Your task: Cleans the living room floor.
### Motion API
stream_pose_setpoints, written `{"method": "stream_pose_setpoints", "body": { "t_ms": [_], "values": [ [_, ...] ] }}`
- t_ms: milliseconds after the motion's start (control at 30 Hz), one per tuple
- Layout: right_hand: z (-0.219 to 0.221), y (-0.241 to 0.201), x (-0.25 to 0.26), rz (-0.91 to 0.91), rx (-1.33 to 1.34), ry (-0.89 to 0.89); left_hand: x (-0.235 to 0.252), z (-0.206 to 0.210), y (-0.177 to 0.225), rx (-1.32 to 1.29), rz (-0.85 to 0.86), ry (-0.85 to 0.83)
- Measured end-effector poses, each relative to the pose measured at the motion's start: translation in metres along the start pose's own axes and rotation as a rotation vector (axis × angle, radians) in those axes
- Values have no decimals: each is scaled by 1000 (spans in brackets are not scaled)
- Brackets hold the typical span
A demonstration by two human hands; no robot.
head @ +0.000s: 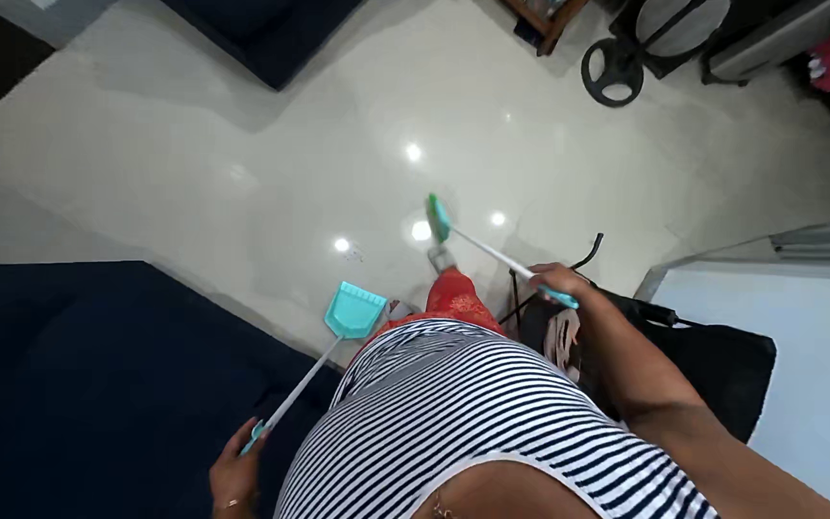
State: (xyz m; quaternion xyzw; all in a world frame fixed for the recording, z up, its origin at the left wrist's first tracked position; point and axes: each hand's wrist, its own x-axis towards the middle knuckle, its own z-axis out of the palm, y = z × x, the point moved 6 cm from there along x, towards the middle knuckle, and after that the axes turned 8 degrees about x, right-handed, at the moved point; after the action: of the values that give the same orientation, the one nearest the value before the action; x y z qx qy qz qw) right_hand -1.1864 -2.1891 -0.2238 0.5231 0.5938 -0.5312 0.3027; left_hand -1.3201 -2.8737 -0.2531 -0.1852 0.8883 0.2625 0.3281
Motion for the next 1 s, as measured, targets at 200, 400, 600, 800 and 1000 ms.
{"method": "stream_pose_setpoints", "body": {
  "t_ms": [200, 400, 600, 800, 1000],
  "values": [
    [-107, 43, 37, 104, -61, 341, -7, 12, -3, 39, -132, 73],
    [-130, 63, 106, 303, 382, 460, -12, 29, 36, 262, -359, 28],
    [-54, -16, 96, 245, -32, -35, -35, 42, 115, 297, -435, 14],
    [-62, -65, 104, 166, -44, -196, -11, 52, 101, 299, -409, -1],
    [-215, -52, 80, 94, 43, 23, 1, 72, 86, 416, -392, 11]
  ]
}}
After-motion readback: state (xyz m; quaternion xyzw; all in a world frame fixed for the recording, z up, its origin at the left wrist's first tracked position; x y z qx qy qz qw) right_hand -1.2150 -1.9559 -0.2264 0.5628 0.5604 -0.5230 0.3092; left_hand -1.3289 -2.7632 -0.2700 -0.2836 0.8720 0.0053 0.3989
